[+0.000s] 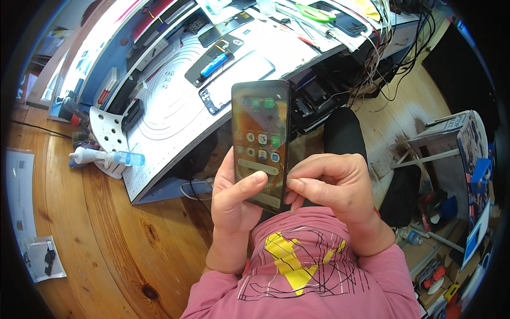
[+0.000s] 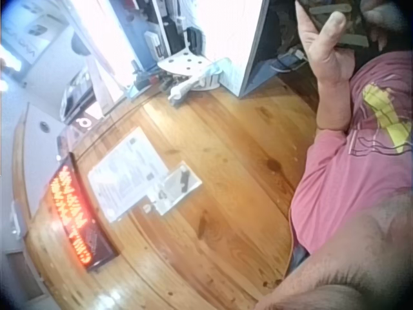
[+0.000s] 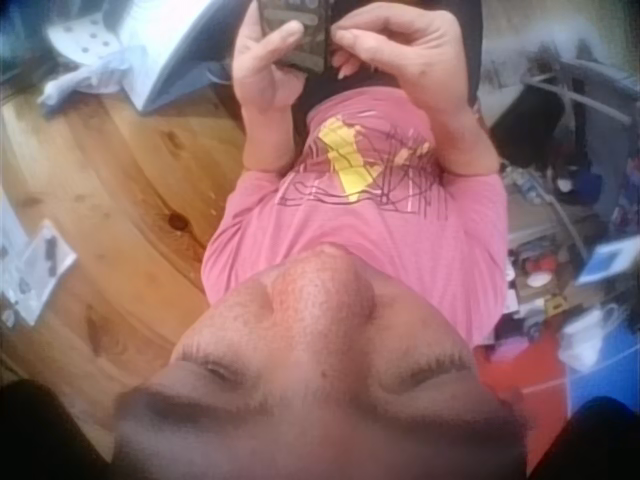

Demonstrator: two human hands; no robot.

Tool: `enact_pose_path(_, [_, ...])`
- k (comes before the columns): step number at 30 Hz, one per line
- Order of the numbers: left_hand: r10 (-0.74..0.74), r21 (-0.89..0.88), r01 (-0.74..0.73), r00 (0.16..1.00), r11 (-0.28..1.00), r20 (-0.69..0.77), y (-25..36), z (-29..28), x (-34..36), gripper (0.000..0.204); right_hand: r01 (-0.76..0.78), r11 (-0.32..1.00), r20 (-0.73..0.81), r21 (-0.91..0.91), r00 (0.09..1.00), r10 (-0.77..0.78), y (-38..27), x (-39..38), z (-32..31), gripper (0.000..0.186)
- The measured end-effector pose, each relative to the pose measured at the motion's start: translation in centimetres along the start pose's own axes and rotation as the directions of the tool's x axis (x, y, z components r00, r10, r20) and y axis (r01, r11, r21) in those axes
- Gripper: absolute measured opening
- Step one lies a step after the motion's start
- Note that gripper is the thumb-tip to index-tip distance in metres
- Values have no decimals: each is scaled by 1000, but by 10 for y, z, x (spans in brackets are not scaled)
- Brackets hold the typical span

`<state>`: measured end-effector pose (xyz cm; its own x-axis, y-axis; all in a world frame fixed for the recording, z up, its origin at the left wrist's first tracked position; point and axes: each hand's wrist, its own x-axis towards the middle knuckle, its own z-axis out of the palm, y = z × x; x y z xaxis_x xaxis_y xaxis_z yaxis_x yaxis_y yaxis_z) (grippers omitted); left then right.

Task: The person uses a pry tool and scissors to disassemble and repair a mobile phone.

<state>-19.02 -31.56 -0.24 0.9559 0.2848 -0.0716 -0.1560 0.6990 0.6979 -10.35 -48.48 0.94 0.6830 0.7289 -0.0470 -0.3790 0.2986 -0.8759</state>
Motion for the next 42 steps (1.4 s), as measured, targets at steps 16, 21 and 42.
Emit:
enact_pose_path(16, [-16, -6, 16, 1000, 1000, -11, 0, 4, 3, 49, 4, 1000, 6, -6, 1000, -4, 2, 2, -3, 11])
enact_pose_path(21, [-94, -71, 98, 994, 993, 59, 1, -8, 6, 50, 4, 1000, 3, 19, 1000, -4, -5, 4, -6, 13])
enact_pose_path(42, [-81, -40, 84, 995, 996, 61, -2, -5, 8, 44, -22, 1000, -41, 8, 999, 22, -5, 6, -5, 14])
